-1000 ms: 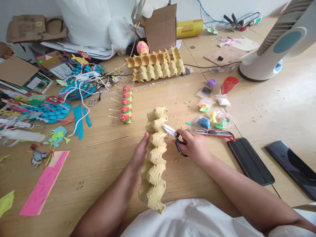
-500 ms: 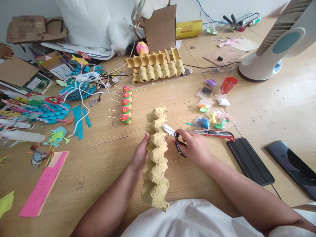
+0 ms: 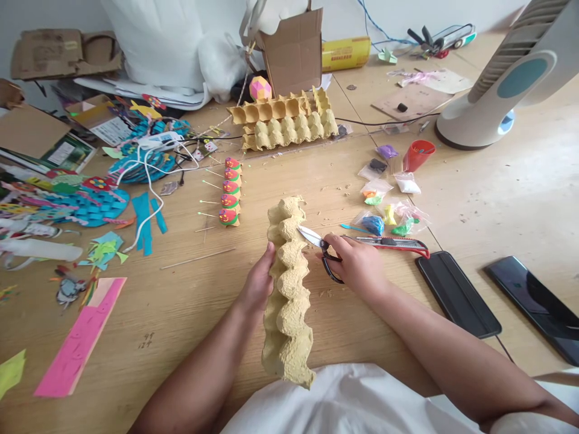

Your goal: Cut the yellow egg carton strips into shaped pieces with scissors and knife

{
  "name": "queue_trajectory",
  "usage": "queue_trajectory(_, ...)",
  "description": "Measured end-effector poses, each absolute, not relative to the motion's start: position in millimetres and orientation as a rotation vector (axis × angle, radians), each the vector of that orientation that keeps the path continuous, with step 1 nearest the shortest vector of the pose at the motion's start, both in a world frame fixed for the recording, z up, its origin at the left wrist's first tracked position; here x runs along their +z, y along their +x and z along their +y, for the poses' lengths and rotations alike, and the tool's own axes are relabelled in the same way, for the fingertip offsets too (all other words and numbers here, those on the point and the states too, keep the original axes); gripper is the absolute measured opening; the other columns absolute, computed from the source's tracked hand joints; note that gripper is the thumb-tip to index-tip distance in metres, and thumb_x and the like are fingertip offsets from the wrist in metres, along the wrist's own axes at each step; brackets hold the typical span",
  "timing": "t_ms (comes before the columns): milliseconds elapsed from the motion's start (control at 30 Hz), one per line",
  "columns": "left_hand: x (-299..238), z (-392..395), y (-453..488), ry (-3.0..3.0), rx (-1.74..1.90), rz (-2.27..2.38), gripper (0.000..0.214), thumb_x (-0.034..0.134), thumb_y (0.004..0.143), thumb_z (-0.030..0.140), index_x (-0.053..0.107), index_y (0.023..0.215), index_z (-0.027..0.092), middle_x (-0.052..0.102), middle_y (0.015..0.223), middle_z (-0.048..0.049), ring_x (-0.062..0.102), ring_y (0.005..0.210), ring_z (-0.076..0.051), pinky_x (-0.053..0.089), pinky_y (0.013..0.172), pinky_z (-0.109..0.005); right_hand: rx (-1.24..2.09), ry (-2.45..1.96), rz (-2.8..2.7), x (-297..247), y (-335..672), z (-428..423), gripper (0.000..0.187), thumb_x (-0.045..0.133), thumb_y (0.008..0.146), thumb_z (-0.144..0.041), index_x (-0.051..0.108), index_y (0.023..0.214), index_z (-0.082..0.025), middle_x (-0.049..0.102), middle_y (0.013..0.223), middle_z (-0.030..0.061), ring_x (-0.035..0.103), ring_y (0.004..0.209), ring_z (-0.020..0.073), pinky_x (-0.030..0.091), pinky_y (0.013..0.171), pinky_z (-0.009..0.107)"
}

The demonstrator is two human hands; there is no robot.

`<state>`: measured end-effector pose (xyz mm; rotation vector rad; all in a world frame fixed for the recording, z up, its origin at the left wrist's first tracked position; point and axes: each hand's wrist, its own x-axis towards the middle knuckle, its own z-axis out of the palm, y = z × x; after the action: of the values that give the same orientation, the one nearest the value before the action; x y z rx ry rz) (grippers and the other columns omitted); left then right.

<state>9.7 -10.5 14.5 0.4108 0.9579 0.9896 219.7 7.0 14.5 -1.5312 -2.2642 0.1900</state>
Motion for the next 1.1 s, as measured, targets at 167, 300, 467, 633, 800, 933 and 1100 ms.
queue_trajectory(167, 13, -10, 8, 0.323, 0.995, 0.881, 0.046, 0.062, 0.088, 0.06, 0.073, 0.094, 0.016, 0.07, 0.067, -0.0051, 0.062, 0.053, -0.016, 0.047, 0.047, -0.024, 0.17, -1.557, -2.284, 19, 220, 7, 0.027, 0.06, 0.095, -0.046, 0.067, 0.108, -0.023, 0.076, 0.086, 0.0028, 0.067, 0.07, 0.0179, 0.028, 0.057, 0.028)
queue_trajectory(300, 12, -11, 7, 0.265, 0.994, 0.844, 0.043, 0.061, 0.09, 0.057, 0.073, 0.097, 0.016, 0.072, 0.073, -0.0055, 0.065, 0.058, -0.016, 0.049, 0.049, -0.023, 0.188, -1.583, -2.282, 19, 219, 7, 0.028, 0.059, 0.095, -0.047, 0.068, 0.105, -0.023, 0.076, 0.082, 0.0028, 0.066, 0.068, 0.018, 0.027, 0.056, 0.028)
queue_trajectory(467, 11, -11, 4, 0.291, 1.017, 0.795, 0.041, 0.058, 0.094, 0.052, 0.072, 0.108, 0.017, 0.075, 0.085, -0.0082, 0.07, 0.067, -0.019, 0.053, 0.052, -0.025, 0.355, -1.58, -2.179, 13, 220, 7, 0.03, 0.06, 0.093, -0.048, 0.067, 0.108, -0.023, 0.074, 0.076, 0.0016, 0.064, 0.062, 0.0171, 0.028, 0.055, 0.027)
queue_trajectory(633, 7, -7, 0, 0.23, 1.072, 0.786, 0.038, 0.057, 0.095, 0.046, 0.068, 0.118, 0.018, 0.076, 0.089, -0.0079, 0.073, 0.076, -0.022, 0.058, 0.061, -0.029, 0.499, -1.553, -2.044, 12, 222, 9, 0.031, 0.062, 0.09, -0.049, 0.066, 0.107, -0.023, 0.069, 0.073, 0.0002, 0.061, 0.062, 0.0161, 0.032, 0.056, 0.025)
queue_trajectory(800, 5, -2, -5, 0.196, 1.071, 0.819, 0.037, 0.051, 0.098, 0.044, 0.067, 0.116, 0.016, 0.074, 0.084, -0.0071, 0.072, 0.07, -0.021, 0.058, 0.059, -0.03, 0.573, -1.467, -2.07, 14, 223, 12, 0.027, 0.061, 0.09, -0.041, 0.062, 0.109, -0.021, 0.065, 0.075, 0.0006, 0.059, 0.068, 0.0167, 0.035, 0.06, 0.025)
queue_trajectory(933, 1, 0, -12, 0.201, 1.044, 0.84, 0.032, 0.05, 0.098, 0.043, 0.067, 0.105, 0.018, 0.072, 0.077, -0.0056, 0.068, 0.061, -0.019, 0.055, 0.052, -0.026, 0.587, -1.455, -2.053, 8, 224, 15, 0.026, 0.063, 0.089, -0.038, 0.061, 0.109, -0.022, 0.064, 0.076, 0.0, 0.059, 0.068, 0.0164, 0.036, 0.06, 0.025)
queue_trajectory(1100, 3, 1, -18, 0.221, 0.968, 0.786, 0.033, 0.05, 0.097, 0.043, 0.066, 0.108, 0.016, 0.067, 0.073, -0.0047, 0.058, 0.05, -0.012, 0.048, 0.043, -0.02, 0.47, -1.381, -2.078, 8, 226, 15, 0.026, 0.067, 0.088, -0.036, 0.062, 0.109, -0.022, 0.067, 0.082, 0.0015, 0.061, 0.072, 0.0174, 0.039, 0.064, 0.026)
